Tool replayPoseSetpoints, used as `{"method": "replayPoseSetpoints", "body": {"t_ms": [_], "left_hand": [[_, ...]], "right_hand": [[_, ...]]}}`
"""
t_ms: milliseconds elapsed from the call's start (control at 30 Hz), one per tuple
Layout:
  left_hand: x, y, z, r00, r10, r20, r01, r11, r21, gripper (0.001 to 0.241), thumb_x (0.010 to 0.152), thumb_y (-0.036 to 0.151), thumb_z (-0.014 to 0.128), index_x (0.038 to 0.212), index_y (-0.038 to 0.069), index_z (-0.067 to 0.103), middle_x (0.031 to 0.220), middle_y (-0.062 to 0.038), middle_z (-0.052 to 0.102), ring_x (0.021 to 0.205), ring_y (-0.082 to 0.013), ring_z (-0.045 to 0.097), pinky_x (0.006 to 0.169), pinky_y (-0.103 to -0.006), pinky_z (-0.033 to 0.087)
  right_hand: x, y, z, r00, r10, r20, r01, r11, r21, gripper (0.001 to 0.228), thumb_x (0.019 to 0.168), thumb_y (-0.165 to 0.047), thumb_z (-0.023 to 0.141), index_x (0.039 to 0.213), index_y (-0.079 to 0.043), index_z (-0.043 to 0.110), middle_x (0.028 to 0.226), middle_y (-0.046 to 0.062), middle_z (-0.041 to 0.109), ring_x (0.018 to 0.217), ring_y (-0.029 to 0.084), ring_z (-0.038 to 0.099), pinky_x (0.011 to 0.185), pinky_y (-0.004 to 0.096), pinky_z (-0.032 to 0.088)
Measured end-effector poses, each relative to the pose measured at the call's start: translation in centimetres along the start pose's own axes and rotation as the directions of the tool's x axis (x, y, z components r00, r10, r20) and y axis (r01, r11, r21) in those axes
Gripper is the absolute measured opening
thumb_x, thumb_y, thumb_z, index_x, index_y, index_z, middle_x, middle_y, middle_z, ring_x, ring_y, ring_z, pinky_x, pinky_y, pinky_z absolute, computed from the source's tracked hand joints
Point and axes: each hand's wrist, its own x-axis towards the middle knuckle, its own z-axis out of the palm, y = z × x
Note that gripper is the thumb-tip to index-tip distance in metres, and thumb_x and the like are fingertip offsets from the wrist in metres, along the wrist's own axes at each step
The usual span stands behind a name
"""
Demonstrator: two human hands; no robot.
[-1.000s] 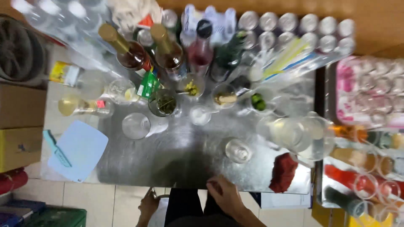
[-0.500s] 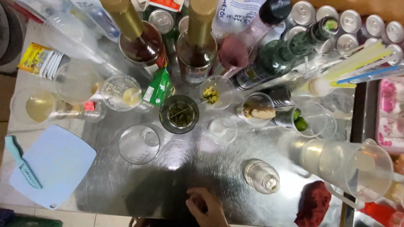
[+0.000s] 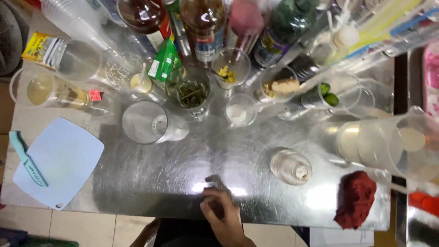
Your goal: The person retrieves a yellow tray and a plastic cup, then places the cup on a metal counter. They secure a lid on the cup, shake it vigorously, and then open it to pour the contents into a smaller cup. Finally, they insert a straw and place the drink on a tray with other beverages.
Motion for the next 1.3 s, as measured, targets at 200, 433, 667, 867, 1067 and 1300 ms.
{"method": "replayPoseSetpoints", "body": {"t_ms": [200, 433, 667, 867, 1067, 1300], "left_hand": [[9.5, -2.5, -2.5, 0.979, 0.201, -0.034, -0.203, 0.968, -0.147, 0.029, 0.098, 0.024, 0.053, 0.118, 0.011, 0.068, 0.097, -0.008, 0.070, 0.077, -0.0214, 0.062, 0.052, -0.0382, 0.051], [5.0, -2.5, -6.4, 0.957, 0.236, -0.170, -0.277, 0.917, -0.288, 0.028, 0.099, 0.022, 0.058, 0.113, 0.004, 0.074, 0.088, -0.013, 0.077, 0.067, -0.0220, 0.070, 0.047, -0.0338, 0.055], [-12.6, 4.9, -16.1, 0.409, 0.355, -0.841, -0.621, 0.783, 0.029, 0.013, 0.110, 0.013, 0.062, 0.106, 0.009, 0.074, 0.083, 0.001, 0.068, 0.073, -0.0086, 0.055, 0.072, -0.0266, 0.046], [-16.6, 20.0, -28.6, 0.202, 0.446, -0.872, -0.610, 0.754, 0.245, 0.009, 0.114, 0.009, 0.066, 0.112, 0.003, 0.073, 0.096, -0.012, 0.071, 0.075, -0.0272, 0.064, 0.070, -0.0392, 0.051], [-7.1, 19.8, -31.3, 0.176, 0.773, -0.610, -0.352, 0.628, 0.694, 0.026, 0.100, 0.017, 0.069, 0.119, 0.001, 0.075, 0.106, -0.023, 0.069, 0.103, -0.0423, 0.060, 0.097, -0.0506, 0.041], [-5.2, 18.7, -29.1, 0.048, 0.822, -0.567, -0.476, 0.518, 0.711, 0.027, 0.107, -0.003, 0.070, 0.130, -0.017, 0.075, 0.120, -0.037, 0.072, 0.114, -0.0521, 0.061, 0.109, -0.0526, 0.040]], "right_hand": [[-0.9, 2.1, 0.9, 0.974, -0.218, -0.058, 0.215, 0.975, -0.048, 0.026, 0.091, -0.020, 0.075, 0.115, -0.012, 0.070, 0.101, 0.004, 0.076, 0.087, 0.013, 0.074, 0.080, 0.026, 0.059], [-4.2, 1.7, 3.4, 0.856, -0.380, -0.352, 0.394, 0.919, -0.034, 0.020, 0.094, -0.015, 0.070, 0.111, -0.006, 0.066, 0.086, 0.005, 0.074, 0.072, 0.012, 0.066, 0.068, 0.024, 0.054], [-5.7, 2.5, 11.6, 0.920, -0.338, -0.197, 0.371, 0.913, 0.168, 0.023, 0.092, -0.006, 0.070, 0.115, -0.003, 0.065, 0.081, 0.008, 0.070, 0.062, 0.014, 0.064, 0.059, 0.026, 0.055], [-5.8, -1.6, 16.5, 0.867, -0.469, 0.166, 0.495, 0.847, -0.192, 0.032, 0.088, -0.008, 0.077, 0.117, 0.001, 0.070, 0.093, 0.017, 0.075, 0.078, 0.028, 0.074, 0.068, 0.037, 0.062], [-6.0, -2.2, 11.8, 0.865, -0.489, 0.110, 0.493, 0.790, -0.365, 0.028, 0.094, -0.024, 0.070, 0.121, -0.016, 0.064, 0.097, 0.003, 0.069, 0.076, 0.016, 0.064, 0.075, 0.031, 0.054], [-4.4, 2.3, -10.3, 0.541, -0.490, -0.683, 0.271, 0.871, -0.410, 0.020, 0.100, -0.033, 0.060, 0.108, -0.016, 0.068, 0.099, 0.000, 0.074, 0.084, 0.014, 0.066, 0.078, 0.031, 0.050]]}}
